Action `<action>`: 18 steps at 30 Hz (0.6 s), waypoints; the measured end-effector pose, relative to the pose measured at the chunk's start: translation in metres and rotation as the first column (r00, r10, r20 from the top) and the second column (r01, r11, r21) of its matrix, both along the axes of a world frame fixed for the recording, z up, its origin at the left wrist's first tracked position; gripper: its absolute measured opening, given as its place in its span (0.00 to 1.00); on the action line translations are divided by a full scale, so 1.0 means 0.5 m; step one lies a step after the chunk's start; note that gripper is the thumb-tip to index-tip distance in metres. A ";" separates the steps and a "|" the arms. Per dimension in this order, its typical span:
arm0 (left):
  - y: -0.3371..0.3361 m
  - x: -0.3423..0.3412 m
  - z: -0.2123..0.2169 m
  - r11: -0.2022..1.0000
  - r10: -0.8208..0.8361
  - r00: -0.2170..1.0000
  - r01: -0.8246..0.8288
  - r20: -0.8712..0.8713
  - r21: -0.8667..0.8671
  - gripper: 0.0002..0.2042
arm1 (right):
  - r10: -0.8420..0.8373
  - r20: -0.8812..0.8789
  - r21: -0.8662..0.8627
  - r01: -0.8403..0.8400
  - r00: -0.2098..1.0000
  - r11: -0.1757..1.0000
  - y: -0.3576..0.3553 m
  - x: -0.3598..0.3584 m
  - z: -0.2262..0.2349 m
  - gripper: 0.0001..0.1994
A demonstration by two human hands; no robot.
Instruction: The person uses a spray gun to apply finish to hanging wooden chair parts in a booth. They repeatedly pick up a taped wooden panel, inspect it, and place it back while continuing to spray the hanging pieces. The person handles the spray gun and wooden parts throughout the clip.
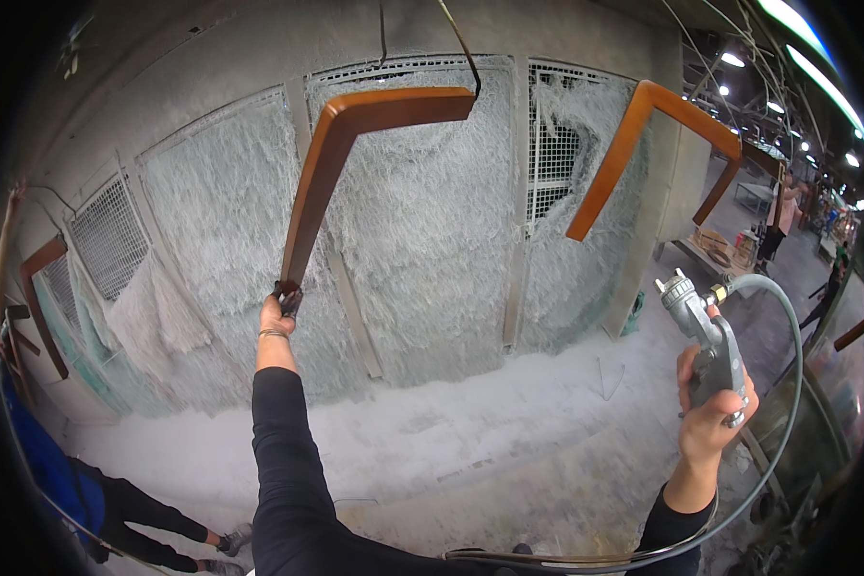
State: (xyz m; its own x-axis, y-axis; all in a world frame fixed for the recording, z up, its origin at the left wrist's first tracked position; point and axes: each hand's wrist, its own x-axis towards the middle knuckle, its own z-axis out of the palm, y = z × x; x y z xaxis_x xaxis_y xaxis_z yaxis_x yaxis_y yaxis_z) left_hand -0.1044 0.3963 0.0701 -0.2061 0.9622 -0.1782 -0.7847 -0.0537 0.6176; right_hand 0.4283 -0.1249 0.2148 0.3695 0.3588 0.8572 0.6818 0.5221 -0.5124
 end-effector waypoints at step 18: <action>-0.086 -0.095 0.124 0.949 0.131 0.990 -0.110 -0.054 0.296 0.13 | 0.130 -0.178 0.024 -0.127 0.975 0.992 0.075 0.141 0.100 0.35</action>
